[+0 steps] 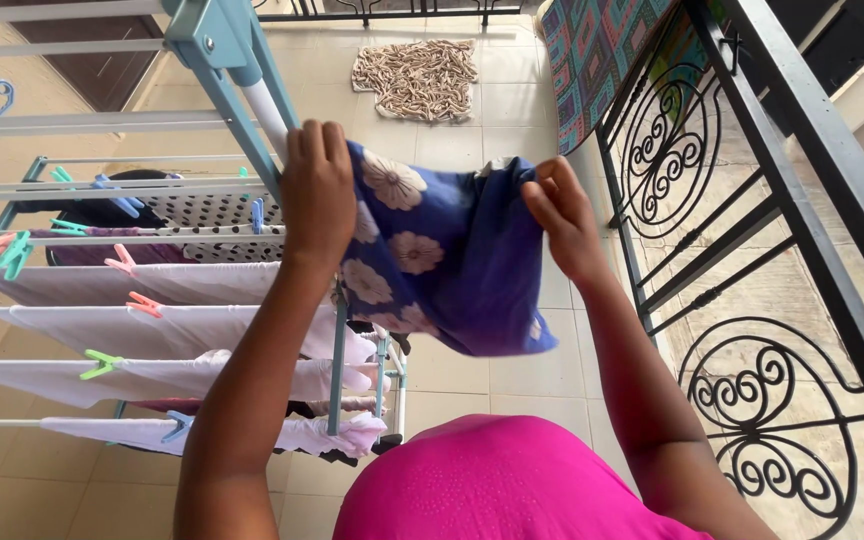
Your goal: Hang washed laundry items on a drying rack.
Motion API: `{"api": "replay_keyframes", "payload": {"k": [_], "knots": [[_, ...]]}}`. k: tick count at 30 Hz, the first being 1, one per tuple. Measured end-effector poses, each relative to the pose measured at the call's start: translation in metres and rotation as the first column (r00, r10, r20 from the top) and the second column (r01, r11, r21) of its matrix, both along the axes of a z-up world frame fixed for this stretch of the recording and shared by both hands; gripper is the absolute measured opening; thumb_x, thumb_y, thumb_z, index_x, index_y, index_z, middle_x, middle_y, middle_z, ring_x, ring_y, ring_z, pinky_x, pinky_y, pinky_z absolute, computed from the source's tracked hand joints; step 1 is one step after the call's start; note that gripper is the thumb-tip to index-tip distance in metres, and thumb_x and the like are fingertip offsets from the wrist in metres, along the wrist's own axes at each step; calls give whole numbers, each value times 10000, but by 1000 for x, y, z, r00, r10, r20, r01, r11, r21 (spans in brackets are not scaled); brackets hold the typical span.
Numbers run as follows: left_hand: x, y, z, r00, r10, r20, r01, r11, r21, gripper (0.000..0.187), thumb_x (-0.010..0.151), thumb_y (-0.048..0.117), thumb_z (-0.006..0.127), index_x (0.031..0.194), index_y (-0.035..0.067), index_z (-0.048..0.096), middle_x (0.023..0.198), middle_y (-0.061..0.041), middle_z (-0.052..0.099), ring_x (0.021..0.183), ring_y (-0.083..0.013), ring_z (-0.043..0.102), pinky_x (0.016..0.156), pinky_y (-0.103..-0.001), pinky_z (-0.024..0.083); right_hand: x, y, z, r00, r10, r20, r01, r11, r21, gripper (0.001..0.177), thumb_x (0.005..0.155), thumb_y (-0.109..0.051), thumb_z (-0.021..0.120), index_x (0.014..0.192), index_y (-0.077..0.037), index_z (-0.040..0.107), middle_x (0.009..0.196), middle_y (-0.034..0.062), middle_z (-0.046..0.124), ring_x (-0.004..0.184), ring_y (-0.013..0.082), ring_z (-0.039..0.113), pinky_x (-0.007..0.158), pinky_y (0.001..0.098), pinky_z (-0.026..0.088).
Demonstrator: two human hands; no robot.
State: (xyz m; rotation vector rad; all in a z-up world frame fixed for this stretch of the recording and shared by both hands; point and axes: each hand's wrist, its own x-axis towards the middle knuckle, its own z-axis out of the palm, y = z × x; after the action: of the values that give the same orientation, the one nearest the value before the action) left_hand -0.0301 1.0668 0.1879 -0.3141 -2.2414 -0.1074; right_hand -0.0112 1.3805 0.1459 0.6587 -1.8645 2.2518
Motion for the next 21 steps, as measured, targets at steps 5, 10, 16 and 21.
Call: {"api": "replay_keyframes", "payload": {"k": [5, 10, 16, 21], "knots": [[-10, -3, -13, 992, -51, 118, 61, 995, -76, 310, 816, -44, 628, 1126, -39, 645, 1123, -177, 630, 1068, -310, 603, 898, -369, 539, -4, -4, 12, 957, -271, -103, 277, 753, 596, 301, 1097, -247, 669, 1034, 8, 524, 748, 88, 485, 669, 136, 384, 583, 336, 323], [6, 14, -28, 844, -504, 184, 487, 863, 134, 257, 928, 177, 783, 1165, 85, 747, 1097, -100, 706, 1077, -283, 620, 947, -464, 455, 18, -25, 40, 839, -363, -404, 540, 475, 695, 265, 962, -230, 775, 1048, 0, 674, 993, 204, 771, 816, 261, 762, 704, 403, 589], [7, 19, -38, 830, -556, 41, 518, 796, 314, 133, 894, 177, 786, 1017, 127, 783, 933, -39, 736, 957, -259, 667, 883, -416, 468, 36, -14, 42, 862, -453, -227, 484, 606, 631, 236, 893, -121, 754, 1085, -16, 665, 1041, 145, 754, 752, 222, 767, 603, 320, 601], [1, 27, -36, 874, -484, 38, 433, 813, 390, 102, 929, 171, 771, 883, 90, 731, 829, -72, 718, 859, -282, 664, 811, -428, 472, 39, -1, 25, 780, -449, -435, 621, 471, 627, 189, 872, -81, 796, 1033, -23, 716, 1007, 117, 783, 752, 205, 769, 649, 292, 593]]}}
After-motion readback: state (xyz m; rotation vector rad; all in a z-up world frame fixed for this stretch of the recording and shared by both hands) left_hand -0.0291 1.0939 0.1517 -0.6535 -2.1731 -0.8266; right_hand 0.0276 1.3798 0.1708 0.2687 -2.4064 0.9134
